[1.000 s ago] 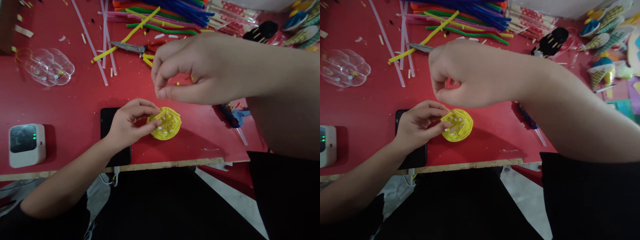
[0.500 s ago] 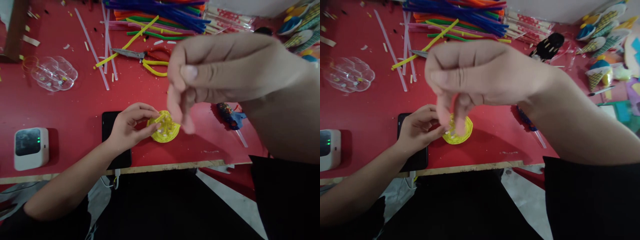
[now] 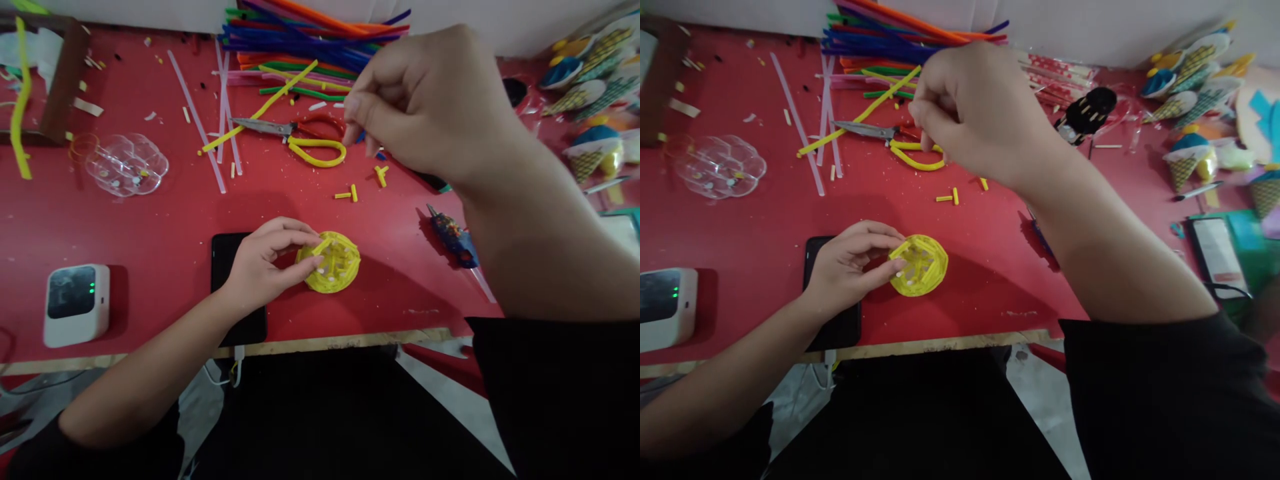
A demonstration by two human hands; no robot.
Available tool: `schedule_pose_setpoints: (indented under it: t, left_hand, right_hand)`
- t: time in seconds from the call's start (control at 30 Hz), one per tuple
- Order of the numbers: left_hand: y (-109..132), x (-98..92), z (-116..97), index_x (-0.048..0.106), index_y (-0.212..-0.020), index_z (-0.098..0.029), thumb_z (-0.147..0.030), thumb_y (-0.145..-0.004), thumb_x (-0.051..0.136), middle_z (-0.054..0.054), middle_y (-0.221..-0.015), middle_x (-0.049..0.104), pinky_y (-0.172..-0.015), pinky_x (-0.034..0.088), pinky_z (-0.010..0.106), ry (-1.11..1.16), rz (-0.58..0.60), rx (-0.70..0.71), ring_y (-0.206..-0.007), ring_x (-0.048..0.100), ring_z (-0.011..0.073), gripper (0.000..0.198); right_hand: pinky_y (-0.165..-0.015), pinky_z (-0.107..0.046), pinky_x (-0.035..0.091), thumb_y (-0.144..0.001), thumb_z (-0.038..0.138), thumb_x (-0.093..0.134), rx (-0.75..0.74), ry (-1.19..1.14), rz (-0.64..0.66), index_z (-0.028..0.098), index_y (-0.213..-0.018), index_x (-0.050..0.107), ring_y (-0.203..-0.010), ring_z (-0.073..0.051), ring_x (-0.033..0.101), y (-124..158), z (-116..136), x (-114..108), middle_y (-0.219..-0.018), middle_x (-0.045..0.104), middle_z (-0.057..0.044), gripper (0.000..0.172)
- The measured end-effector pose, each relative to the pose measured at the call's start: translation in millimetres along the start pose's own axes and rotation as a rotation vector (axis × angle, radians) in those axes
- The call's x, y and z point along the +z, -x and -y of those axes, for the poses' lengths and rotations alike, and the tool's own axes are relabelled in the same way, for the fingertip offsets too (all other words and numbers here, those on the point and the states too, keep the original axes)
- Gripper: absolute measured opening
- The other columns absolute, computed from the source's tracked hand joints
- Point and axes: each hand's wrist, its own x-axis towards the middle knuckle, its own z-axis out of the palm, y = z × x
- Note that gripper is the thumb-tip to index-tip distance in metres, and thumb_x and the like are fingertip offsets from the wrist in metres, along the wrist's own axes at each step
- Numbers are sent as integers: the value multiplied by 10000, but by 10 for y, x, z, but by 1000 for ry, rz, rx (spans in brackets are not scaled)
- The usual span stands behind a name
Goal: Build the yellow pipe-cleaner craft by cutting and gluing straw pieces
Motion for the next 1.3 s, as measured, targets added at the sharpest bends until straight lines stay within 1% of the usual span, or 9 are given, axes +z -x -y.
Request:
schedule_pose_setpoints:
  t: [0.17,0.3,0.47,0.63,0.77,0.87,1.0,1.13,1.3]
  left_hand:
    - [-3,-13,8,798,-1018,-199,-221,-892,807,70,-1044,788,-859,648,254,-20,-7,38,-940,764,151,128]
    - [-7,-17,13,800,-1016,-199,-215,-887,813,70,-1031,792,-857,649,252,-44,-8,62,-932,767,148,131]
    - [-11,-24,1,800,-1019,-195,-206,-886,816,72,-1030,798,-876,649,251,-63,-8,71,-944,772,148,135]
    - [-9,-29,-12,800,-1021,-195,-209,-882,822,76,-1038,798,-877,650,257,-60,-2,56,-945,773,152,141]
    - [0,-27,-3,800,-1027,-203,-225,-891,810,75,-1041,793,-869,654,274,-29,2,43,-947,769,159,138]
    - [-1,-26,4,800,-1028,-209,-251,-897,807,75,-1040,791,-873,655,292,-16,2,31,-953,767,168,137]
    - [-11,-30,0,802,-1029,-216,-266,-909,796,70,-1049,787,-881,650,295,-11,9,18,-953,763,167,129]
    - [-13,-34,-16,804,-1026,-215,-291,-913,796,72,-1045,788,-872,650,294,-19,14,8,-946,765,174,136]
    - [-9,-42,-47,798,-1030,-216,-261,-906,801,67,-1059,793,-884,644,280,-80,9,21,-947,764,163,131]
  right_hand:
    - [-620,-274,509,-828,87,704,-30,-148,-158,220,-661,691,-660,-167,708,-195,-186,199,-642,727,-2,214]
    - [-596,-258,513,-830,-35,687,51,-323,-65,211,-634,629,-568,-130,680,-280,-167,325,-583,696,25,319]
    - [-518,-228,434,-994,20,461,115,-527,-32,242,-688,456,-460,-73,528,-316,-165,524,-511,507,84,378]
    - [-387,-210,279,-1029,72,290,358,-956,63,261,-686,341,-385,-69,357,-274,-129,564,-442,335,95,394]
    - [-405,-157,387,-1078,167,415,411,-1146,235,218,-694,464,-431,-52,516,-99,-51,392,-511,548,70,390]
    - [-516,-160,526,-992,190,686,361,-1105,295,170,-766,626,-603,-79,691,16,-82,287,-742,756,-3,235]
    - [-582,-221,586,-847,293,878,214,-989,206,171,-778,697,-670,-124,727,97,-195,280,-811,785,-33,228]
    - [-606,-274,559,-912,220,782,112,-753,147,175,-795,701,-648,-138,692,185,-222,393,-769,758,-31,149]
    - [-661,-306,418,-958,139,618,24,-258,-112,209,-802,574,-642,-138,576,299,-243,642,-702,629,5,176]
